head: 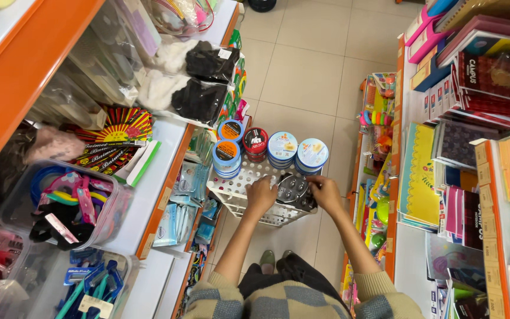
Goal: The person repeatedly picks up small black blister packs from a shelf and places them into a white plastic basket on the floor. The action is performed multiple times in a repetitive loop.
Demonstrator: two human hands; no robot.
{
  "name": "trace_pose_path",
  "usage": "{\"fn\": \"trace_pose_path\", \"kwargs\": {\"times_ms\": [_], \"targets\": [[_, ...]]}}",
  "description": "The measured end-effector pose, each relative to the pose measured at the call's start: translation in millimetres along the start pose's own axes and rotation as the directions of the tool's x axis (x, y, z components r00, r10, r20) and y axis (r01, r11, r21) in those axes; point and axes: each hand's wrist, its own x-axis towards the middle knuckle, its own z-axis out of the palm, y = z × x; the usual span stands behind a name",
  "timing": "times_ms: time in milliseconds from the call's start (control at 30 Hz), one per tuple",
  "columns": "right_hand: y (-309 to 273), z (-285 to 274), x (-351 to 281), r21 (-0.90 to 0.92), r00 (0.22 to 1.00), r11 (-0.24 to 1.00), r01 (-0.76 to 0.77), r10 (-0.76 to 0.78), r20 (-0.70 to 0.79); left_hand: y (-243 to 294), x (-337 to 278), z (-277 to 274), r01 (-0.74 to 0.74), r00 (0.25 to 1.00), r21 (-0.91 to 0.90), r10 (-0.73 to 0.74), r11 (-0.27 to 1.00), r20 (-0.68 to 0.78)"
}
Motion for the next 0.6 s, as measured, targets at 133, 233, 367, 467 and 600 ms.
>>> {"fn": "trace_pose_path", "kwargs": {"times_ms": [133, 233, 367, 467, 600], "targets": [[-18.1, -6.4, -9.0, -0.217, 0.998, 0.975, 0.054, -0.045, 0.045, 1.7, 13.0, 12.3, 0.052, 0.986, -0.052, -0.043, 0.997, 0.16], [-33.3, -16.4, -17.6, -0.325, 0.982, 0.929, 0.179, -0.147, 0.12, 9.9, 11.6, 6.6, 0.074, 0.971, 0.024, -0.077, 0.997, 0.228], [-42.9, -22.9, -24.9, -0.439, 0.955, 0.859, 0.262, -0.166, 0.245, 34.5, 1.0, -20.9, 0.103, 0.936, -0.082, -0.069, 0.991, 0.344], [-41.1, -21.3, -21.0, -0.491, 0.938, 0.828, 0.272, -0.115, 0.326, 39.2, 1.1, -13.3, 0.134, 0.938, -0.131, -0.083, 0.982, 0.338], [-34.5, -14.7, -15.9, -0.525, 0.922, 0.805, 0.276, -0.067, 0.383, 35.0, 5.0, 1.2, 0.159, 0.944, -0.162, -0.102, 0.974, 0.315]]}}
